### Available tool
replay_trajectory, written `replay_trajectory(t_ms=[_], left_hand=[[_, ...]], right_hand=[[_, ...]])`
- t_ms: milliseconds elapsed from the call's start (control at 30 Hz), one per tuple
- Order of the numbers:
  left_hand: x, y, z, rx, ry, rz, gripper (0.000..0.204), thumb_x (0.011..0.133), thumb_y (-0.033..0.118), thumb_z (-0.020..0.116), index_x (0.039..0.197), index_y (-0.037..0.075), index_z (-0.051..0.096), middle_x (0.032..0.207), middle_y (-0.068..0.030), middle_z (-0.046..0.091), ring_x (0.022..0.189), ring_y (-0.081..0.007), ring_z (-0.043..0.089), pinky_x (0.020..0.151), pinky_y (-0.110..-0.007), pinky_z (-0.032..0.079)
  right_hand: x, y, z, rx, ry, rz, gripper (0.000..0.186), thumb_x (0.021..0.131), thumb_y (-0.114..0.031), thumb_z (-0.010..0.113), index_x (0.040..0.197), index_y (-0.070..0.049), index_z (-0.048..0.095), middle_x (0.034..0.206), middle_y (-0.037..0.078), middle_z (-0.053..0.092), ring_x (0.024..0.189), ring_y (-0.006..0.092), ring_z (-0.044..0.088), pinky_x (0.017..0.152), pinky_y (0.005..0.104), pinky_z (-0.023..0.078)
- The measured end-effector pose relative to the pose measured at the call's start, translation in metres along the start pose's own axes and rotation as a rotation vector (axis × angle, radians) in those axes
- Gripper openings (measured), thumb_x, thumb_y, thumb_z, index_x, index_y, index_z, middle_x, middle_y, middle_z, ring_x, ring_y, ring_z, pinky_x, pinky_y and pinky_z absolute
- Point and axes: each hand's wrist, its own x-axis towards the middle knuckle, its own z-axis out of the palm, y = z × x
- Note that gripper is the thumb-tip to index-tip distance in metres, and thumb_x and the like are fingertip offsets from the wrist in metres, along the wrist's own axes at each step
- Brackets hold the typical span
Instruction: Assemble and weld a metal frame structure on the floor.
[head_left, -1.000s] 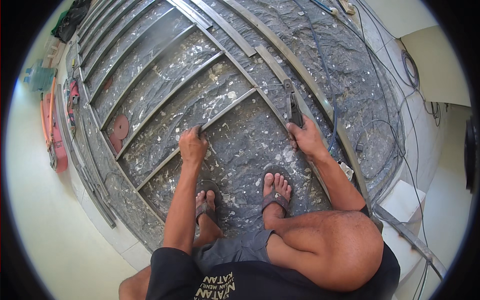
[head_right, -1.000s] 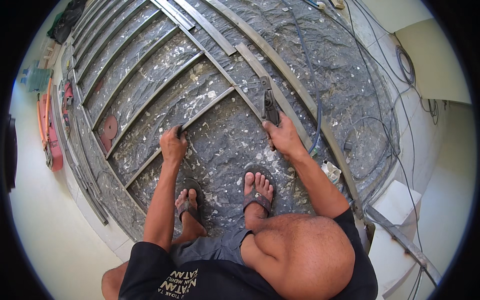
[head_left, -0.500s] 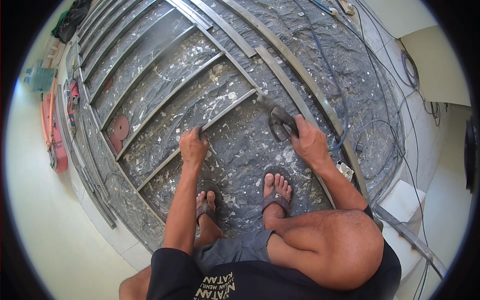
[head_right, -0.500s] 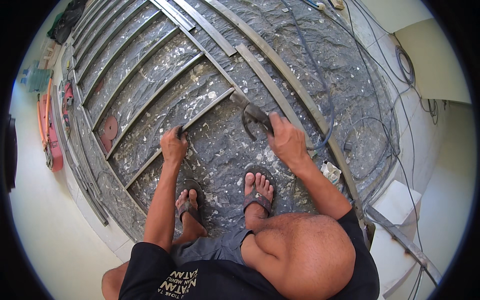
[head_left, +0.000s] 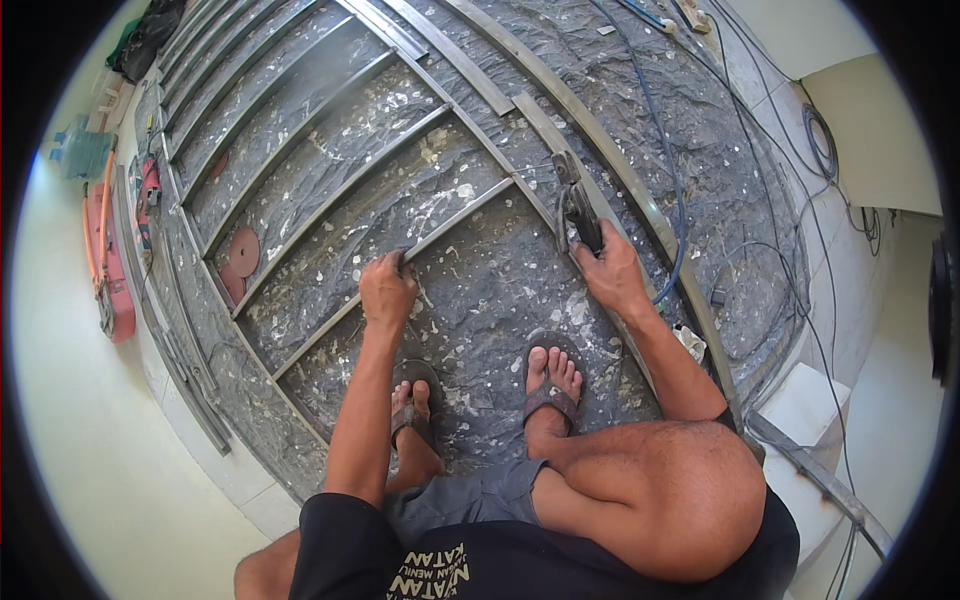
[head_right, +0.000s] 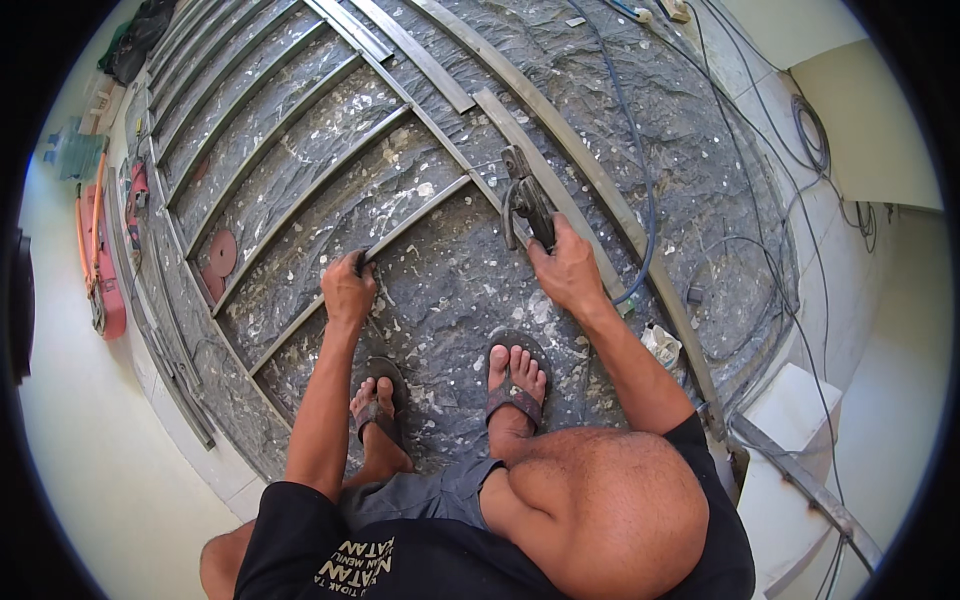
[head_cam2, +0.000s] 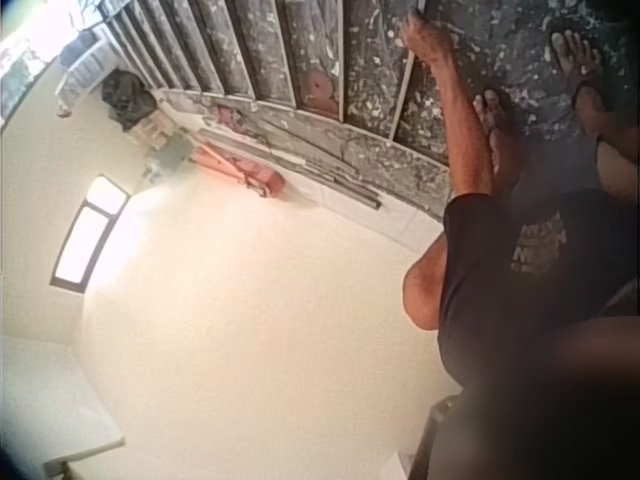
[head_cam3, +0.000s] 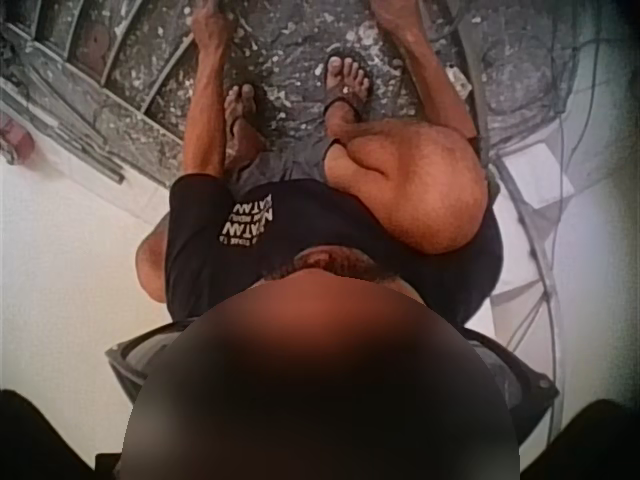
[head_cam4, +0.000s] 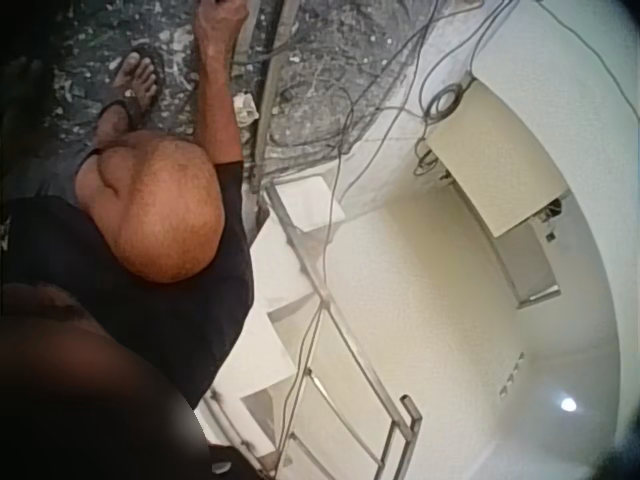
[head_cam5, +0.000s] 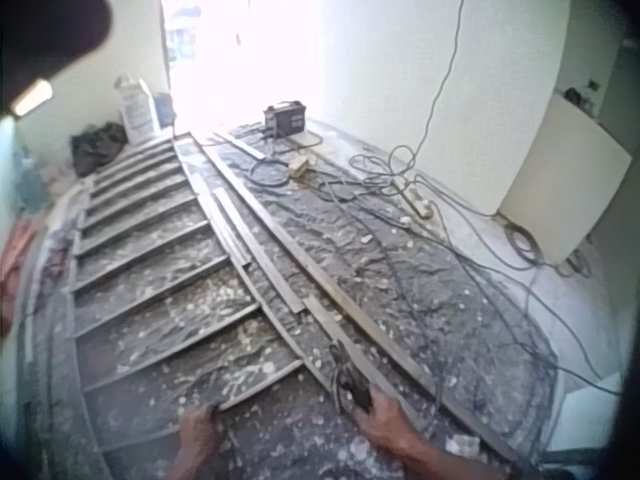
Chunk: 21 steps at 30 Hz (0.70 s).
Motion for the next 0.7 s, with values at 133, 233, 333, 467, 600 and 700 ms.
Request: replay_trajectory(t_ms=[133,233,333,467,600,700], left_hand=[[0.000,-0.001,-0.002,0.003,-0.001,-0.009,0.024,0.075,0.009,0.072,0.098,0.004,0.071,0.089,-0.0189,0.069,0.083,-0.0370,0.066,0.078,-0.044,0.051],[0.000,0.001,-0.001,0.007,-0.006,-0.011,0.025,0.074,0.009,0.072,0.098,0.003,0.071,0.089,-0.0191,0.069,0.084,-0.0369,0.066,0.078,-0.043,0.051],[-0.001,0.001,-0.002,0.005,-0.010,-0.014,0.025,0.074,0.009,0.072,0.099,0.003,0.071,0.088,-0.0192,0.069,0.084,-0.0368,0.066,0.078,-0.043,0.051],[-0.002,-0.007,0.004,0.011,-0.035,-0.029,0.023,0.077,0.008,0.067,0.099,0.005,0.070,0.091,-0.0161,0.069,0.087,-0.0353,0.064,0.080,-0.044,0.051],[-0.001,-0.006,0.004,-0.005,-0.010,-0.009,0.025,0.075,0.010,0.072,0.099,0.004,0.070,0.089,-0.0195,0.068,0.083,-0.0376,0.065,0.076,-0.045,0.051],[-0.001,-0.006,0.004,0.026,-0.016,-0.014,0.025,0.075,0.011,0.073,0.099,0.004,0.070,0.088,-0.0196,0.068,0.084,-0.0378,0.065,0.076,-0.045,0.051]], right_hand=[[0.000,0.001,0.003,-0.018,-0.026,0.008,0.040,0.086,-0.020,0.067,0.115,0.006,0.055,0.084,0.024,0.066,0.074,0.0307,0.068,0.068,0.0378,0.051],[0.000,0.003,0.004,-0.024,-0.027,0.016,0.041,0.086,-0.020,0.067,0.115,0.006,0.055,0.084,0.024,0.066,0.074,0.0311,0.068,0.068,0.0382,0.051],[-0.001,0.002,0.003,-0.042,-0.023,0.028,0.039,0.086,-0.020,0.066,0.114,0.006,0.055,0.083,0.024,0.066,0.073,0.0312,0.067,0.067,0.0388,0.051],[-0.009,0.015,0.002,-0.039,0.039,-0.182,0.026,0.085,-0.015,0.065,0.099,0.001,0.051,0.073,0.028,0.061,0.074,0.0493,0.061,0.061,0.0511,0.046],[-0.014,0.012,0.000,-0.066,0.013,-0.064,0.031,0.087,-0.017,0.064,0.109,0.002,0.054,0.078,0.025,0.065,0.071,0.0423,0.066,0.063,0.0444,0.049],[-0.010,0.009,0.002,-0.034,0.063,-0.113,0.031,0.086,-0.017,0.064,0.109,0.002,0.054,0.078,0.026,0.065,0.071,0.0422,0.066,0.062,0.0440,0.049]])
